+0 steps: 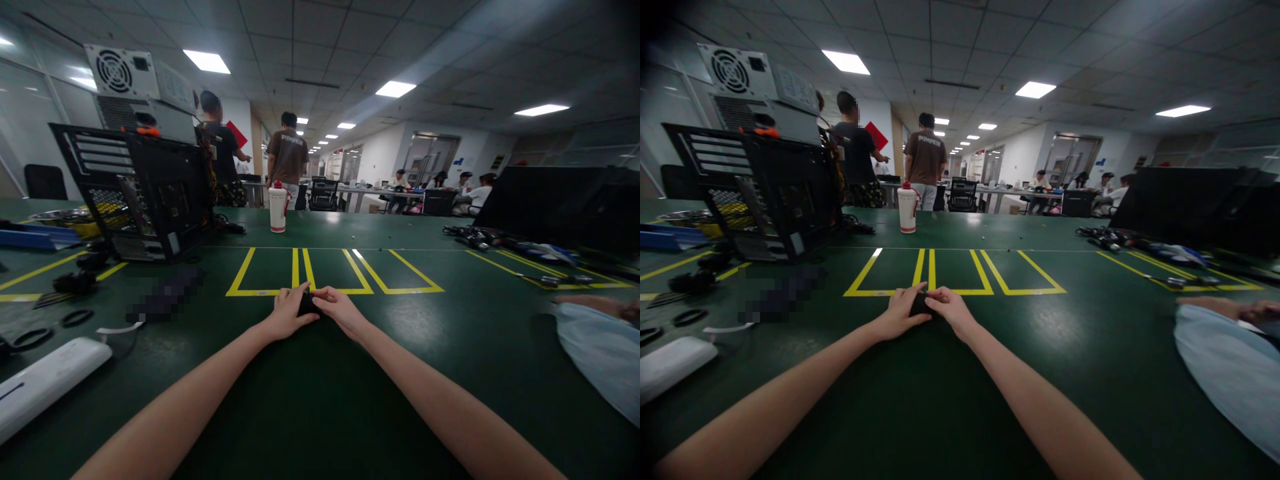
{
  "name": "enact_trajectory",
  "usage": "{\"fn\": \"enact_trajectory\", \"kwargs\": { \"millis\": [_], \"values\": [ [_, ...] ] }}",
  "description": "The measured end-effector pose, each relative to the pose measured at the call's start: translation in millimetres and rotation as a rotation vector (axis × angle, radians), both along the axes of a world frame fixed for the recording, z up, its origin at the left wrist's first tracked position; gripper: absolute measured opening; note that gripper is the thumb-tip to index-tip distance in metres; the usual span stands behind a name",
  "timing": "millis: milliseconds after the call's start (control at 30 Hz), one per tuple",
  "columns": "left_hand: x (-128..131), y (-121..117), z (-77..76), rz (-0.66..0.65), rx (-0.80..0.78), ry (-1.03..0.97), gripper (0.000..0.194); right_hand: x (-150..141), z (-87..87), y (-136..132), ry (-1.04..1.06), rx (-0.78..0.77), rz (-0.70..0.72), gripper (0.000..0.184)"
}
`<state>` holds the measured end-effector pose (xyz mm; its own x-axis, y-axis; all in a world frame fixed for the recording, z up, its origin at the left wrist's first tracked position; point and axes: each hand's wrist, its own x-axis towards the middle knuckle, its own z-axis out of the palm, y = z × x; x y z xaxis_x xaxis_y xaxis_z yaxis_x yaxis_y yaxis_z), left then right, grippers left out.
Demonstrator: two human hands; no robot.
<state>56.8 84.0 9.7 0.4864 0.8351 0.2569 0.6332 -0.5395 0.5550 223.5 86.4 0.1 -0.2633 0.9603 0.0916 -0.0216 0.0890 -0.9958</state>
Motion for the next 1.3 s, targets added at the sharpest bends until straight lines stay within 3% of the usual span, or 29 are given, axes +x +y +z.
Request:
{"fn": "enact_trajectory", "kwargs": {
  "millis": [200, 333, 533, 833, 1100, 1300],
  "values": [
    [0.1, 0.1, -4.4, -0.008, -0.011, -0.088, 0.074, -3.2, -2.8, 1.7, -0.068, -0.029, -0.082, 0.034],
    [-3.5, 5.9, -8.4, 0.006, -0.077, -0.209, 0.082, -2.6, -0.8, -0.1, -0.088, -0.021, -0.058, 0.030],
    [-8.2, 10.9, -8.4, -0.035, -0.107, -0.258, 0.067, -1.2, 1.9, -3.5, 0.006, 0.002, -0.003, 0.031],
    [-9.2, 10.7, -6.5, -0.041, -0.101, -0.224, 0.067, -2.6, 3.4, -3.5, -0.063, -0.055, -0.063, 0.027],
    [-8.1, 10.2, -5.4, -0.020, -0.109, -0.226, 0.066, 0.1, 9.3, -5.6, -0.010, -0.063, 0.038, 0.029],
    [-8.2, 7.6, -3.5, 0.003, -0.123, -0.210, 0.066, -1.5, 8.8, -5.5, -0.028, -0.092, -0.027, 0.025]
  ]
}}
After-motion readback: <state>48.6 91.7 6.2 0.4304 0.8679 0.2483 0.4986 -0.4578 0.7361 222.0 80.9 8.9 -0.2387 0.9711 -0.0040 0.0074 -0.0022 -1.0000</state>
